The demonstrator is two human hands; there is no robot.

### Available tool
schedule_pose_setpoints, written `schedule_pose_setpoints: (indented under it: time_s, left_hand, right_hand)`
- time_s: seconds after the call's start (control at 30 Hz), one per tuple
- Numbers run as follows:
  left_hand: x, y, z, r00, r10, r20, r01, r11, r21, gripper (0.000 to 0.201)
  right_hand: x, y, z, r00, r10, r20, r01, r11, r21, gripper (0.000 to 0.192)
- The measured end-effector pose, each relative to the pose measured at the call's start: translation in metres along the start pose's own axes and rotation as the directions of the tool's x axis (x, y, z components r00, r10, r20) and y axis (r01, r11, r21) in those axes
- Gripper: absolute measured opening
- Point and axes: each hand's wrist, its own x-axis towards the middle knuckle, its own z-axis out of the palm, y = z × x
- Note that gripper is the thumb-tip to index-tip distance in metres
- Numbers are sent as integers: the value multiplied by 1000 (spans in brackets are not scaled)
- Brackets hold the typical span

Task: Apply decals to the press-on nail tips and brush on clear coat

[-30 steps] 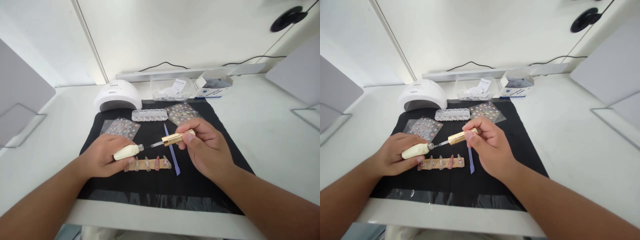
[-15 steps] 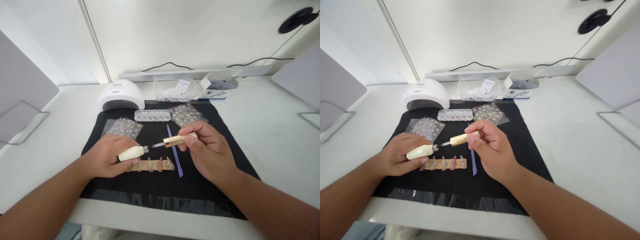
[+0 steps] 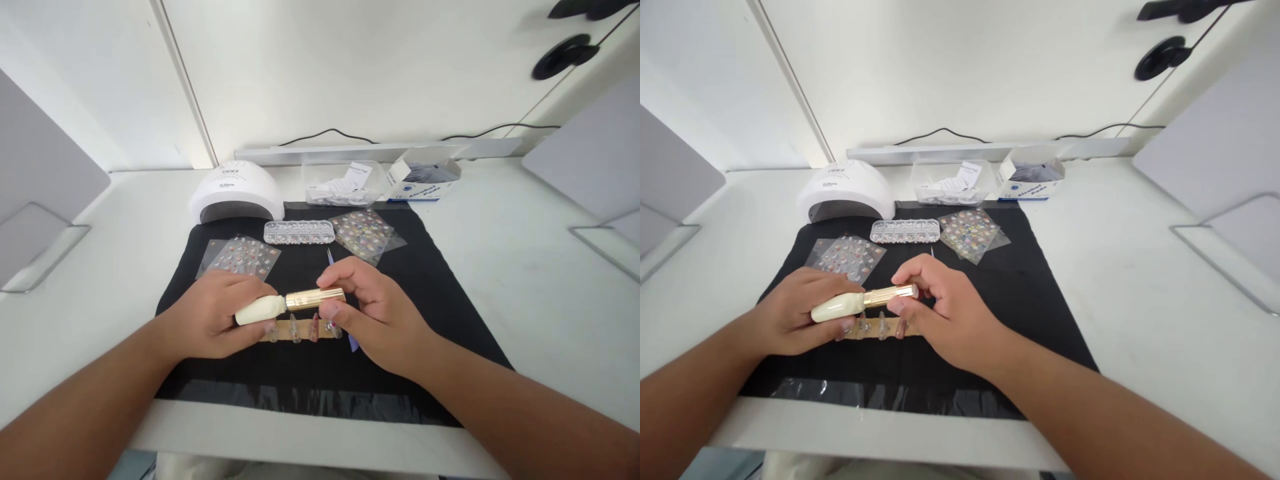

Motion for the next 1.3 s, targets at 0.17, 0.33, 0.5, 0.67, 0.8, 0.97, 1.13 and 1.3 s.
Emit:
schedule_pose_setpoints:
  time_s: [0.17,0.33,0.5,0.67,0.8,0.97,1.13,1.3]
  left_hand:
    - [0,1,-1,1000,17,-20,-17,1000,10,11]
    - [-1,2,-3,999,26,-38,-24,999,41,10]
    - [-4,1,-7,1000,8,-16,-7,999,34,10]
    - [-8,-3,-8,999,-30,-37,35,991,128,13]
    - [-9,-4,-8,999,-25,-24,27,993,113,12]
    - [-7,-3,-9,1000,-27,7,26,994,106,10]
    - [-8,-4,-8,1000,-27,15,25,993,115,8]
    - [-8,-4,-7,1000,-22,4,22,991,134,10]
  right_hand:
    - [0,1,-8,987,-69,-143,60,996,-65,10]
    - [1,1,-21,960,-88,-265,101,994,33,8]
    - [4,-1,-35,942,-62,-329,106,987,120,11]
    - [11,8,-48,971,23,-239,18,985,169,5]
    - [15,15,-51,985,53,-166,-22,983,181,7]
    - [17,17,-48,989,67,-131,-46,986,159,7]
    - [18,20,-44,987,8,-160,4,997,78,8]
    - [20,23,-44,975,-17,-222,39,995,95,8]
